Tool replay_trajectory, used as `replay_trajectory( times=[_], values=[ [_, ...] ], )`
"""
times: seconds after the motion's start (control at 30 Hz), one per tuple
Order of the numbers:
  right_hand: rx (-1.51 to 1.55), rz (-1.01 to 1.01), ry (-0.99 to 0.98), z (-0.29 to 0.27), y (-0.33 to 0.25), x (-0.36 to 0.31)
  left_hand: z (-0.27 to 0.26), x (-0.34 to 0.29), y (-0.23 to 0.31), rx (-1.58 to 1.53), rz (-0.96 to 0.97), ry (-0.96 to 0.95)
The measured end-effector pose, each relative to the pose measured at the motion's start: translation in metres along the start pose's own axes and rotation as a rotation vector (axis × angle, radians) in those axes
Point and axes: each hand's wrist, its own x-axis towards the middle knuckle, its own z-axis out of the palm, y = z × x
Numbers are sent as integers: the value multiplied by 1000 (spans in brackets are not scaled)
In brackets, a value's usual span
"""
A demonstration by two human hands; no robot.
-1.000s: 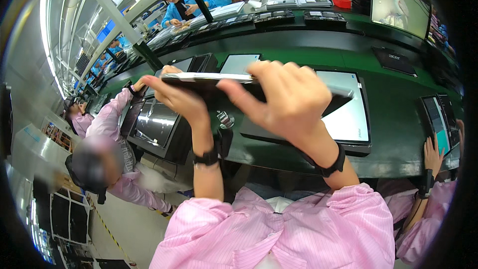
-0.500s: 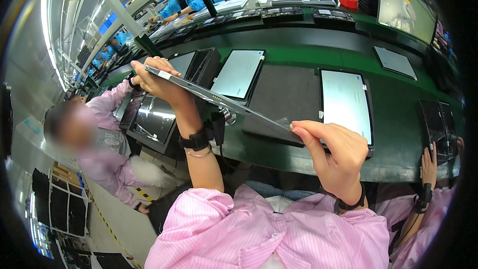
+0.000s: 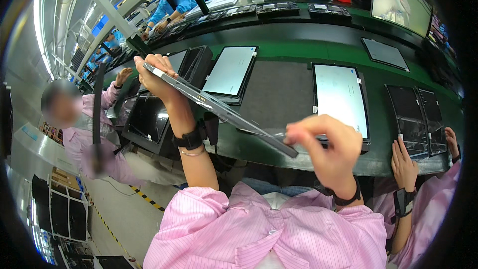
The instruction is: Assembling, inspecting, and packaging tablet computers in a factory setting.
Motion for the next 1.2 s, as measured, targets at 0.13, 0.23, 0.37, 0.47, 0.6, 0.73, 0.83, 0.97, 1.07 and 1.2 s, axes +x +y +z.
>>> replay_trajectory(
  times=[0.13, 0.23, 0.37, 0.47, 0.6, 0.73, 0.83, 0.97, 1.07, 1.2],
  values=[
    [345, 405, 90, 21, 31, 18, 13, -9, 10, -231, -83, -122],
    [348, 455, 157, 32, 46, 26, 39, -19, 23, -251, -151, -216],
    [271, 458, 202, 50, 59, 22, 50, -31, 33, -227, -222, -253],
    [204, 429, 247, 55, 61, 19, 48, -33, 34, -196, -210, -283],
    [203, 478, 227, 47, 59, 27, 31, -21, 16, -475, -259, -407],
    [136, 254, 119, 43, 23, 67, 22, 22, -10, -1020, 19, -994],
    [48, 233, 6, 41, 9, 86, 33, 23, -33, -1301, 172, -907],
    [-99, 48, 106, 28, -3, 79, 14, 20, -31, -1163, -18, -872],
    [-123, -402, 273, 18, -19, 36, -15, 32, -23, -1021, -87, -911],
    [-290, -928, -252, 8, -47, -11, -38, 37, -27, -842, 33, -975]
  ],
)
